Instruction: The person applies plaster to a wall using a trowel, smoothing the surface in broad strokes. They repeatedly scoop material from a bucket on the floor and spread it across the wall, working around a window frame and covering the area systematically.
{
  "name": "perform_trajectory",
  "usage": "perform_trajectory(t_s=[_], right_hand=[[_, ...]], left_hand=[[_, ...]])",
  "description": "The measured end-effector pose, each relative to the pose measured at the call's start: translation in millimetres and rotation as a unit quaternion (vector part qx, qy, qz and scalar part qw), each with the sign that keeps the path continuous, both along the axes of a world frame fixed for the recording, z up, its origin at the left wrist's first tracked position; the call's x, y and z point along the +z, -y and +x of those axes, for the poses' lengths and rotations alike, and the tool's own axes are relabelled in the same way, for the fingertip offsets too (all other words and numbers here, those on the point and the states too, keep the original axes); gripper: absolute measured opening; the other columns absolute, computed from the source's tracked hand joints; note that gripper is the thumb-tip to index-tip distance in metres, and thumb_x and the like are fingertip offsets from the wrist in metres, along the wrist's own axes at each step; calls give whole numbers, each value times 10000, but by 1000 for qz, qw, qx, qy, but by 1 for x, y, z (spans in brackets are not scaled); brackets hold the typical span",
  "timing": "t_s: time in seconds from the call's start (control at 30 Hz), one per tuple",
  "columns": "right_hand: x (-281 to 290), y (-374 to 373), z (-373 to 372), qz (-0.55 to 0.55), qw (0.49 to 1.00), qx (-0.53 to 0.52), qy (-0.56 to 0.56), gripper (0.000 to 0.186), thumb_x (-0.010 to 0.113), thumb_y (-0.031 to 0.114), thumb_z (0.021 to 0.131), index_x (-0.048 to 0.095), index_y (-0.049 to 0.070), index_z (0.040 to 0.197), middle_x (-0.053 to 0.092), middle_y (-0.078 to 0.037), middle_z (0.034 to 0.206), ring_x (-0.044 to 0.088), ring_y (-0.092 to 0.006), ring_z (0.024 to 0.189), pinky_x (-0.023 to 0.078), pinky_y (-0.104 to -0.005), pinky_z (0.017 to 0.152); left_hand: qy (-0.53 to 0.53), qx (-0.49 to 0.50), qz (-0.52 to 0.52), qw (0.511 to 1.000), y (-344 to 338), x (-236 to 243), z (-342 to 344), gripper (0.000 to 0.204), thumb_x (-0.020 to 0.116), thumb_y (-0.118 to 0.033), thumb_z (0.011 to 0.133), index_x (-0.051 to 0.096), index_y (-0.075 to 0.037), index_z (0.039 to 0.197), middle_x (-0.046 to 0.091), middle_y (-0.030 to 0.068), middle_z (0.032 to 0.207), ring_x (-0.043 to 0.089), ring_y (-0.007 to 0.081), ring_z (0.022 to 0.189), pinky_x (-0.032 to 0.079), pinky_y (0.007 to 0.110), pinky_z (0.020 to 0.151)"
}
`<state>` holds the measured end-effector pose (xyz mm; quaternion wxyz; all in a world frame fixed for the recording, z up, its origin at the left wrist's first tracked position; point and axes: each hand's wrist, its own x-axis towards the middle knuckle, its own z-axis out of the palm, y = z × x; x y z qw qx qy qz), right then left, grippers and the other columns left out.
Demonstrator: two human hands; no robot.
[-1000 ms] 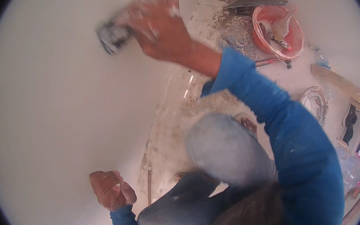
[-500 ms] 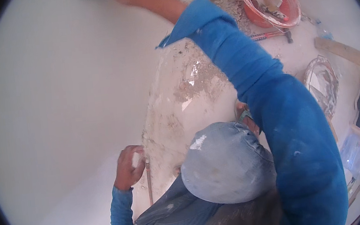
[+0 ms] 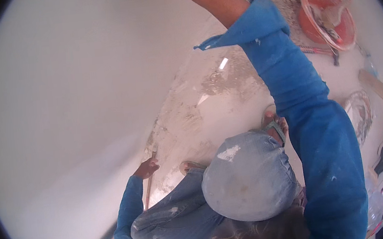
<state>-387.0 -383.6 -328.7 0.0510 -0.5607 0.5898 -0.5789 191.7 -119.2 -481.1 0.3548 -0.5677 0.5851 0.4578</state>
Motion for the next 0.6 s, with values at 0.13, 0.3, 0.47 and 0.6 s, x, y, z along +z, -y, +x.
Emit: perform_trajectory(t_s=[0.13,0.3,0.47,0.6], right_hand=[[-45,-50,86,-148,988,24,-36,376,629,180,790,614,138,1164,558,-154,1233,509,-359,1130,355,-561,905],[-80,-131,155,-25,954,274,-116,402,638,8,713,683,165,1081,659,-26,1129,596,-242,1044,303,-474,974],[3,-83,126,-151,974,116,-123,412,687,67,737,672,164,1137,665,-32,1092,596,-214,938,382,-411,875],[-40,-89,194,-144,969,160,-119,446,668,36,694,696,183,1115,652,-10,1017,577,-179,895,399,-406,787]], left_hand=[[-3,-26,8,1000,-15,-16,-22,486,628,-388,904,557,-60,1257,672,167,1091,628,294,1076,474,406,942],[-87,-112,-92,986,-10,-13,-68,430,615,-395,901,590,-87,1199,683,124,1029,644,267,1019,478,414,926],[-73,35,-122,989,0,-21,-78,375,634,-292,883,598,-64,1179,682,120,970,658,253,945,505,392,866],[-76,38,-171,982,18,-35,-64,361,624,-238,871,592,-48,1177,679,131,946,661,264,906,517,385,815]])
